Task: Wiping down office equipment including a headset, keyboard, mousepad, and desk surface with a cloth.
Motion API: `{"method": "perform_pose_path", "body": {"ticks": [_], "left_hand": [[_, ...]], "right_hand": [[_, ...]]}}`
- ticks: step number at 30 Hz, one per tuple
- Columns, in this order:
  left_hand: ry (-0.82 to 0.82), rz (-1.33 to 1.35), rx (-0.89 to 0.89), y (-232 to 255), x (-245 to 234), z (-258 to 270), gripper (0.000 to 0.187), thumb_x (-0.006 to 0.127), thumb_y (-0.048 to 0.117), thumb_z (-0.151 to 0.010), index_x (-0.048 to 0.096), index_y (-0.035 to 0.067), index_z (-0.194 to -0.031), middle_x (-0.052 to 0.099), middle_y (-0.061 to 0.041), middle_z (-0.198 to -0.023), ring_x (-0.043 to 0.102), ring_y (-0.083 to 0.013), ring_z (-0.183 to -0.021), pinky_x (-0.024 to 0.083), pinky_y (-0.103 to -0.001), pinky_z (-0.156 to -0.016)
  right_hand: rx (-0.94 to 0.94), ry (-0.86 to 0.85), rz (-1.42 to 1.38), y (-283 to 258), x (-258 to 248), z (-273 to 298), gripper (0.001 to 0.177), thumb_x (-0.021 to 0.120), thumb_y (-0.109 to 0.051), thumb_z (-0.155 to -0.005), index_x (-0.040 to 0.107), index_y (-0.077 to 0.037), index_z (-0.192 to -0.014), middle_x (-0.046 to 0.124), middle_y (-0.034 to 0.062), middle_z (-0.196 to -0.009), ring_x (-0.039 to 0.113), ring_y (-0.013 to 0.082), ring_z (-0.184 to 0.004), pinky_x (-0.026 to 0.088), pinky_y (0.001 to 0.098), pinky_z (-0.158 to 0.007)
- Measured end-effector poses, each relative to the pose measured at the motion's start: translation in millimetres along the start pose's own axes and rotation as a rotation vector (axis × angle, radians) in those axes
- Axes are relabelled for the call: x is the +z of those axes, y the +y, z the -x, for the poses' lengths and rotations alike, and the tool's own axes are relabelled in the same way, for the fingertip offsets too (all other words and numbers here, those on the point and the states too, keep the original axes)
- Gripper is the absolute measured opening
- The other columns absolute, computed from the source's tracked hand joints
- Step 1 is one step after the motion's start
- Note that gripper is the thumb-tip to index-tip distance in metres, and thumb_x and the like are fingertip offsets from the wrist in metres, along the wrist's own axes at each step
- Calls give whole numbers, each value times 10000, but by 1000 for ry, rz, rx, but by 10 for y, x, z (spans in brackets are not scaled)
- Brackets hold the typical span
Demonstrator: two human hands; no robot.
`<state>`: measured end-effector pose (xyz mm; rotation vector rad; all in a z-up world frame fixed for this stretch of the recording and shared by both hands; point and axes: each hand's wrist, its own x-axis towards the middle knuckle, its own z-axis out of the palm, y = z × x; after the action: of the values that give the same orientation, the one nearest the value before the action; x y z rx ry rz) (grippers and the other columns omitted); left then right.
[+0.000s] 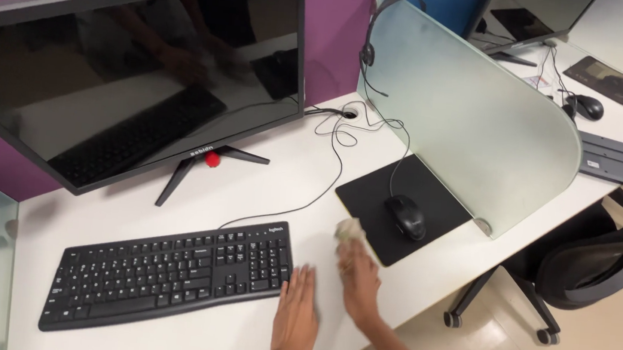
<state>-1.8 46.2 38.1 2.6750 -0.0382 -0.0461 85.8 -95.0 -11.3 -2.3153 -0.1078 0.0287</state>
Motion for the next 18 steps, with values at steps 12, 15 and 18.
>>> {"method": "perform_pose_path", "body": {"ticks": [12, 15, 18], "left_hand": [[-42, -26, -227, -152, -230, -744, 711, 444, -41, -906, 235, 54, -1579, 217, -91, -1671, 143, -232, -1557, 94, -413, -1269], [-133, -98, -285, -99, -399, -1064, 718, 501, 16, -917, 235, 60, -1582, 177, -92, -1685, 118, -238, -1565, 96, -415, -1275], [-221, -174, -356, -144, -415, -1356, 688, 549, 82, -947, 256, 66, -1569, 136, -100, -1700, 88, -258, -1575, 102, -429, -1272]], "right_hand": [[-134, -171, 172, -203, -53, -1251, 728, 539, -70, -892, 283, -177, -1565, 240, 113, -1644, 284, 358, -1475, 299, 493, -1170], [-229, -215, 283, -200, 90, -1484, 767, 601, -96, -857, 273, -120, -1550, 191, 169, -1648, 252, 392, -1478, 298, 504, -1166], [-160, -240, 403, -224, 257, -1477, 757, 593, -93, -893, 251, -117, -1569, 136, 179, -1658, 196, 395, -1493, 262, 561, -1150]]}}
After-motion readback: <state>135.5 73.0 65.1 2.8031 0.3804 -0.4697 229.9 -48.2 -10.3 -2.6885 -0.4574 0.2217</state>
